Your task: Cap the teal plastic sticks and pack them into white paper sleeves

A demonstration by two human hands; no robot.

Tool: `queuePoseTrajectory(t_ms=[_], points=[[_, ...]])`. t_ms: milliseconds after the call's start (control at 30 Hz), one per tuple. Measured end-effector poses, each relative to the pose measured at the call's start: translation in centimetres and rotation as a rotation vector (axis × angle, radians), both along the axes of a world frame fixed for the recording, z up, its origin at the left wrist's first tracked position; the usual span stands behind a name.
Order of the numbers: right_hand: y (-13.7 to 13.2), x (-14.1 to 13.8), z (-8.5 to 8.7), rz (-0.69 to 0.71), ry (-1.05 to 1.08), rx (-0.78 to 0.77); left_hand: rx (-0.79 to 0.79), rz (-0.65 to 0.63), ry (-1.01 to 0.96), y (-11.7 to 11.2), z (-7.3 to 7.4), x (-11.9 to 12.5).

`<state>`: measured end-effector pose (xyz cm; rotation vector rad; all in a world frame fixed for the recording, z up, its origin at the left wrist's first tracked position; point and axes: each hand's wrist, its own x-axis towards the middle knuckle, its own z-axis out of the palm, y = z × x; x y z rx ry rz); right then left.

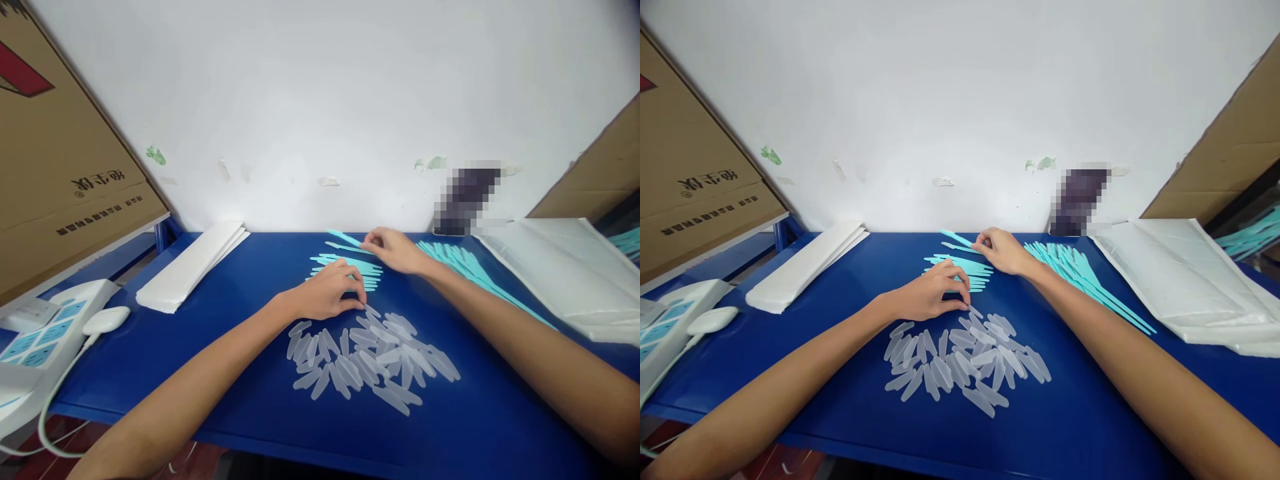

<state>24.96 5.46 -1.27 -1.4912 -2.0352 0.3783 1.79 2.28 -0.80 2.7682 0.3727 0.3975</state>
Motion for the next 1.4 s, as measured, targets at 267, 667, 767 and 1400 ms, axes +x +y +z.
queuePoseTrajectory(t_ms=[267,667,767,1400], points=[[-0.1,0.7,-1.0,-0.125,0.189,0.194,-0.515,0.481,-0.678,3.6,-0.5,-2.6],[-1.2,-0.2,-2.6,-0.272,0.311,0.222,-0.852,0.722,-1.044,7.6,-2.7,-5.7],[-1.3,-0.2,-2.7,-0.297,0.313,0.278,-0.918,0.735,-1.151,7.7,-2.7,-5.7],[-1.3,-0.2,-2.8,-0.109,0.132,0.301,-0.711,0.713,-0.871,7.7,-3.1,-5.7]])
